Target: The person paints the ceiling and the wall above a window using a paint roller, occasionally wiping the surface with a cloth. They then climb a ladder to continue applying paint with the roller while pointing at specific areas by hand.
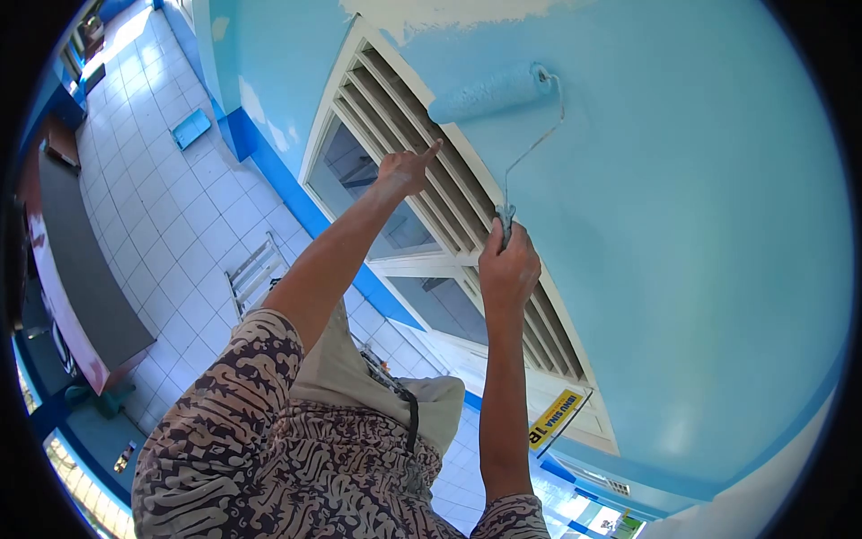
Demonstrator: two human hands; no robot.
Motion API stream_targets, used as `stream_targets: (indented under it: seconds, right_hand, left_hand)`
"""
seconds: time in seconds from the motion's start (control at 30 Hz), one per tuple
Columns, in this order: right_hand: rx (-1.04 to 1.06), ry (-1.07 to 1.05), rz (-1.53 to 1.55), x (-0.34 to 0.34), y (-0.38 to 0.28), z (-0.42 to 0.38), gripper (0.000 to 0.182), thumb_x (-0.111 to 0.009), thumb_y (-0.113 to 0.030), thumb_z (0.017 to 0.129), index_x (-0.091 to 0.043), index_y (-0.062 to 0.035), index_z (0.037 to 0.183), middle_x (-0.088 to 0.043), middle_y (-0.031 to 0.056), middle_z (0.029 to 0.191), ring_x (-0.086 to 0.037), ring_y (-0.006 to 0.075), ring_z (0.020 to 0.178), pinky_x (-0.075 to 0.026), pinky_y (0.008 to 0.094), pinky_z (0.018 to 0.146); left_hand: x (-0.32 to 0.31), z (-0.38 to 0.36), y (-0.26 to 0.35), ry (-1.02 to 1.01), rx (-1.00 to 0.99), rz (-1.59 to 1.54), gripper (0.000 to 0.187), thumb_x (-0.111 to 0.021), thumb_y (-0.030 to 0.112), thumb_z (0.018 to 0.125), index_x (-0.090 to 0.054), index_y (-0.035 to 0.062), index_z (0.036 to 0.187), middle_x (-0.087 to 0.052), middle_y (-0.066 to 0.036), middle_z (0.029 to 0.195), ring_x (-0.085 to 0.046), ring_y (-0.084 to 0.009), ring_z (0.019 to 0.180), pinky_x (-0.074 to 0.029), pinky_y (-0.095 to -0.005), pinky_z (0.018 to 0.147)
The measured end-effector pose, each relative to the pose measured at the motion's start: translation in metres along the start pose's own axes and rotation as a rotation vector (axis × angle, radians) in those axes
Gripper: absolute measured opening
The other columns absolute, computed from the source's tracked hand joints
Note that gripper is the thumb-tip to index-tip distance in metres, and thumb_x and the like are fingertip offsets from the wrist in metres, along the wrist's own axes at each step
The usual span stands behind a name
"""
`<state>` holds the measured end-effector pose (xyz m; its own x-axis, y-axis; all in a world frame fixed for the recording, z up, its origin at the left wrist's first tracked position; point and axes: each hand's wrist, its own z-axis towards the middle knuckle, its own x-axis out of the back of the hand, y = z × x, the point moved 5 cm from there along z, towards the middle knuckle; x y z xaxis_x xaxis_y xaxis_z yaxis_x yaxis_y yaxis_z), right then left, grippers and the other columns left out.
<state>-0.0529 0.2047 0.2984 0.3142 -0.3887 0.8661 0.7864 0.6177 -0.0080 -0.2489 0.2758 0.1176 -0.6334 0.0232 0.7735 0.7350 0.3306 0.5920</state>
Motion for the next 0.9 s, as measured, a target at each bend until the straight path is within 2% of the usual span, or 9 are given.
stream_targets:
  seconds: [0.07,0.17,0.23,0.33,0.5,0.6,0.73,0.9]
  right_hand:
    - [-0.117,-0.073,0.017,0.011,0.009,-0.015,0.025,-0.062,-0.021,0.097,-0.066,0.0018,0.087,-0.065,0.0211,0.073,-0.063,0.0395,0.062,-0.049,0.0475,0.058]
    - [-0.131,-0.072,0.054,0.019,0.015,-0.026,0.022,-0.063,-0.018,0.096,-0.069,0.0024,0.091,-0.065,0.0213,0.072,-0.064,0.039,0.061,-0.047,0.047,0.055]
    - [-0.176,-0.079,0.076,0.014,0.018,-0.026,0.022,-0.063,-0.018,0.096,-0.07,0.003,0.093,-0.065,0.0216,0.072,-0.064,0.0389,0.061,-0.048,0.0466,0.055]
    - [-0.079,-0.007,0.031,-0.001,0.003,-0.01,0.024,-0.064,-0.019,0.096,-0.071,0.0044,0.097,-0.066,0.0221,0.073,-0.065,0.0382,0.062,-0.049,0.0458,0.056]
    - [-0.093,0.003,0.06,-0.005,-0.01,-0.007,0.025,-0.064,-0.018,0.095,-0.071,0.0051,0.099,-0.067,0.0222,0.076,-0.066,0.0376,0.063,-0.05,0.0451,0.056]
    - [-0.115,-0.025,0.051,0.004,0.006,-0.027,0.024,-0.065,-0.017,0.095,-0.071,0.0051,0.101,-0.067,0.0213,0.075,-0.065,0.0369,0.062,-0.049,0.044,0.056]
    - [-0.264,-0.057,0.151,0.006,0.006,-0.038,0.021,-0.066,-0.016,0.094,-0.072,0.0043,0.097,-0.067,0.0205,0.075,-0.065,0.0357,0.062,-0.048,0.0422,0.056]
    - [-0.16,0.046,0.207,-0.019,-0.017,-0.009,0.021,-0.067,-0.016,0.093,-0.072,0.0044,0.096,-0.067,0.0201,0.074,-0.065,0.0358,0.062,-0.048,0.0422,0.056]
  left_hand:
    - [0.005,0.004,-0.008,0.018,0.012,-0.003,0.096,-0.054,0.001,0.087,-0.008,0.046,0.158,-0.071,-0.015,0.104,-0.07,-0.0299,0.1,-0.055,-0.0419,0.084]
    - [0.014,0.006,-0.022,-0.017,0.029,0.023,0.097,-0.055,0.001,0.087,-0.008,0.048,0.158,-0.071,-0.014,0.104,-0.07,-0.0287,0.1,-0.056,-0.0406,0.084]
    - [0.019,0.009,-0.025,0.019,0.016,0.107,0.093,-0.066,0.011,0.088,-0.014,0.0434,0.159,-0.072,-0.01,0.104,-0.071,-0.0262,0.096,-0.057,-0.0373,0.077]
    - [0.019,0.022,-0.027,0.017,0.035,0.119,0.093,-0.067,0.012,0.088,-0.016,0.0459,0.158,-0.071,-0.01,0.106,-0.071,-0.026,0.099,-0.057,-0.0366,0.079]
    - [0.014,0.035,-0.036,0.062,0.07,0.154,0.086,-0.061,0.01,0.09,-0.02,0.0475,0.156,-0.071,-0.008,0.108,-0.071,-0.0251,0.1,-0.057,-0.0358,0.081]
    - [0.016,0.029,-0.045,0.034,0.078,0.152,0.083,-0.058,0.01,0.092,-0.022,0.0481,0.156,-0.072,-0.007,0.108,-0.071,-0.024,0.099,-0.057,-0.035,0.079]
    - [0.017,0.026,-0.043,0.028,0.089,0.149,0.08,-0.055,0.009,0.094,-0.022,0.0489,0.155,-0.072,-0.007,0.106,-0.072,-0.0235,0.097,-0.057,-0.0343,0.077]
    - [0.015,0.029,-0.038,0.015,0.102,0.151,0.08,-0.053,0.007,0.095,-0.022,0.0497,0.155,-0.073,-0.007,0.104,-0.073,-0.024,0.094,-0.057,-0.0351,0.077]
